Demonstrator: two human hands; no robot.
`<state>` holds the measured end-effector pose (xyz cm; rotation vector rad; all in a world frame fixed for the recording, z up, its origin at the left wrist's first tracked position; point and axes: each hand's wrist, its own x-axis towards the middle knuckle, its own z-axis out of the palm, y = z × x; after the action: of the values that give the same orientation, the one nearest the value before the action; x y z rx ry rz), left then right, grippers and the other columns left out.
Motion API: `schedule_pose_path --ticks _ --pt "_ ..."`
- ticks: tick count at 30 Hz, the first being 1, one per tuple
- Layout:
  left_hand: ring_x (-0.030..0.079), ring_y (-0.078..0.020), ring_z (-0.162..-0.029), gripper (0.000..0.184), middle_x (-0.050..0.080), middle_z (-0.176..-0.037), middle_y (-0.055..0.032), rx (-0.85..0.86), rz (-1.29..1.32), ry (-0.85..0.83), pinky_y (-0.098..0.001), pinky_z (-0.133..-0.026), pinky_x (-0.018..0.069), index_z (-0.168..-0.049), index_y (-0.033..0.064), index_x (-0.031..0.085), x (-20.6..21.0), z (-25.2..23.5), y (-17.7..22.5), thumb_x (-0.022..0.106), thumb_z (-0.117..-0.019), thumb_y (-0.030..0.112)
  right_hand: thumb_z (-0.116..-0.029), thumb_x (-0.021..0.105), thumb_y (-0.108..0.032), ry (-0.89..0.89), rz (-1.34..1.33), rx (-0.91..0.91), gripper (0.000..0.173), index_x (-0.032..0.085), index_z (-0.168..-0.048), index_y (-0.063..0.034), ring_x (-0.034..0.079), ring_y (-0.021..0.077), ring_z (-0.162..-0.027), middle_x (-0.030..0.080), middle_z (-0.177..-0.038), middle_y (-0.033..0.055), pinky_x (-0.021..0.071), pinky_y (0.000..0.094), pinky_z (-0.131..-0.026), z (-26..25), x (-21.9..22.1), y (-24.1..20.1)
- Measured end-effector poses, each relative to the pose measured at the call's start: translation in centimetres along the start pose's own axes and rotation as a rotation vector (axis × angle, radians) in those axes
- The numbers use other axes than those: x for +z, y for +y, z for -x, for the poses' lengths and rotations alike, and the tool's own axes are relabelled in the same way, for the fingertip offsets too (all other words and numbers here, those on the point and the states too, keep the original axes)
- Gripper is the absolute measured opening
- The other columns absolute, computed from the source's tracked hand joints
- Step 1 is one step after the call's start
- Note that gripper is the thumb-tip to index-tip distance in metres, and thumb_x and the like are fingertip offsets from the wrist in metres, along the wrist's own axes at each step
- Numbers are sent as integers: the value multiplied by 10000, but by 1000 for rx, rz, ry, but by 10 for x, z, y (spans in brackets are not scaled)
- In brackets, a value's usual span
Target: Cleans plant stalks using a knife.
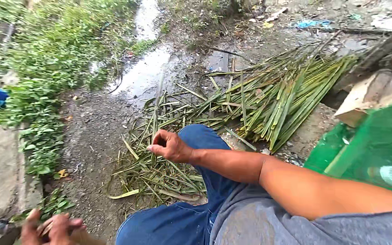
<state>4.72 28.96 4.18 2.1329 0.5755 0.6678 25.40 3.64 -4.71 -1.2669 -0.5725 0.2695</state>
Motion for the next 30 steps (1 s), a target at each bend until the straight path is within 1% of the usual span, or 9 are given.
schedule_pose_path --ticks 3,6,8,10,13,18,22,26,30 --pt "617 -17 -600 447 634 -845 125 38 284 -123 -209 -528 563 -1469 76 359 61 -5 8 441 -1084 288 -978 674 -167 -102 93 -26 212 637 -974 42 578 121 -714 615 -794 91 504 302 -700 0 10 5" --pt "593 -48 -574 416 629 -824 77 -127 430 -209 -218 -514 545 -1425 64 435 115 2 -13 298 -1095 276 -1017 589 -169 -148 169 81 262 630 -1140 59 650 189 -813 672 -934 155 554 376 -781 3 4 36" --pt "584 -60 -536 430 621 -787 44 -279 471 -230 -222 -479 541 -1394 51 487 143 12 -36 285 -1112 304 -1056 513 -157 -145 184 308 354 536 -1344 47 665 225 -850 685 -1019 182 559 414 -809 8 -9 72" --pt "582 -69 -512 413 612 -750 22 -398 493 -219 -229 -453 539 -1334 46 539 158 21 -53 294 -1131 311 -1069 478 -164 -138 194 530 468 388 -1504 -19 624 222 -788 657 -999 165 538 410 -747 15 -18 98" --pt "620 -79 -547 371 639 -786 16 -405 522 -226 -237 -481 566 -1287 46 544 157 25 -59 312 -1125 287 -1067 488 -166 -249 243 482 586 262 -1593 -43 625 239 -831 651 -1002 172 537 432 -828 24 -21 105" --pt "633 -93 -572 408 670 -845 -12 -420 512 -256 -238 -486 563 -1260 41 571 159 28 -59 279 -1130 296 -1100 398 -93 -379 9 543 372 476 -1455 -11 688 146 -764 687 -1013 133 595 315 -749 30 -12 106" --pt "619 -111 -610 402 631 -862 -25 -469 458 -348 -253 -527 558 -1443 63 453 171 32 -56 348 -1119 275 -1105 387 -88 -362 -51 642 295 492 -1365 3 672 136 -719 673 -1066 134 580 293 -669 29 0 111" --pt "615 -151 -619 479 624 -875 -71 -523 471 -422 -300 -550 562 -1570 145 327 181 37 -59 398 -1107 244 -1110 409 -219 -311 8 584 305 519 -1338 -49 559 114 -609 647 -924 75 492 277 -560 29 6 115" --pt "615 -149 -614 471 654 -868 -76 -540 569 -482 -287 -536 551 -1549 134 382 186 37 -68 437 -1101 270 -1117 358 -252 -368 -24 540 346 551 -1309 -38 587 132 -592 653 -860 77 529 296 -557 30 16 118"
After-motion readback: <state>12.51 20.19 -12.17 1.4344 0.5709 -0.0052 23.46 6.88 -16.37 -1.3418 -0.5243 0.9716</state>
